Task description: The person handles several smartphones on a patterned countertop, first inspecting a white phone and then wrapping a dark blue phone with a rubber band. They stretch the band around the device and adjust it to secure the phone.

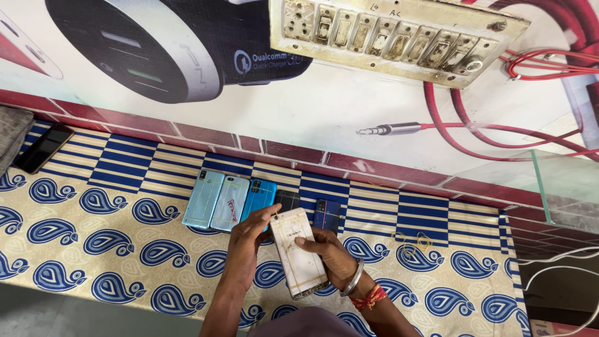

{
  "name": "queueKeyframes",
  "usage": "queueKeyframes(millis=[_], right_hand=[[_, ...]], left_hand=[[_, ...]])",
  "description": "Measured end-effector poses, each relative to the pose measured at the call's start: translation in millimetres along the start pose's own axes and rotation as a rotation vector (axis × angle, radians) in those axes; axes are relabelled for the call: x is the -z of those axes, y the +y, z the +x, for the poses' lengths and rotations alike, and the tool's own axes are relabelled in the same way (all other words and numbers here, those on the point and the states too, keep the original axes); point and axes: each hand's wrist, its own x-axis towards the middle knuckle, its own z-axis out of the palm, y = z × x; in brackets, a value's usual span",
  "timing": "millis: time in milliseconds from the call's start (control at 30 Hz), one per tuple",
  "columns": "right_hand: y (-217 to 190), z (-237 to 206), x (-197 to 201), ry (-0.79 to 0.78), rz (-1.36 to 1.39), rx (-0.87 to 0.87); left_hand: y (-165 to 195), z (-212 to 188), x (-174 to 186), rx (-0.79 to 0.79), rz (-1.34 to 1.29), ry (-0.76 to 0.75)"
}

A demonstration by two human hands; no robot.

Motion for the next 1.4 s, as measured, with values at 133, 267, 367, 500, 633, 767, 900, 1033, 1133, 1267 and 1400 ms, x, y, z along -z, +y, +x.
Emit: queueKeyframes(millis=[133, 267, 367, 500, 633, 767, 900, 1033, 1133, 1267, 1400], right_hand=[[1, 0, 0, 0.013, -0.028, 0.005], [1, -2, -3, 0.019, -0.046, 0.015], [1, -2, -6, 0.032, -0.088, 0.006], [1, -2, -8, 0.013, -0.125, 0.036], [3, -2, -9, 0.032, -0.202, 0.026], [5, -3, -8, 0.021, -0.232, 0.04], [7, -3, -10, 0.021, -0.258, 0.024], [7, -3, -12, 0.036, -0.293, 0.01], [5, -3, -12, 0.027, -0.295, 0.004], [4, -5, -12, 0.024, -0.309, -0.007], [3, -6, -15, 0.029, -0.364, -0.001]], left_hand=[[-7, 2, 4, 0.002, 0.068, 0.027], [-9, 3, 4, 0.021, 0.092, 0.062], [-10, 5, 4, 0.056, 0.112, 0.118], [-15, 7, 4, 0.03, 0.097, 0.172], [-21, 11, 5, 0.096, 0.022, 0.237], [-26, 14, 9, 0.137, 0.011, 0.249], [-29, 16, 15, 0.13, -0.008, 0.214], [-33, 16, 16, 0.167, -0.025, 0.222], [-37, 16, 16, 0.185, -0.066, 0.209], [-42, 18, 20, 0.22, -0.125, 0.191], [-49, 19, 23, 0.238, -0.185, 0.217]])
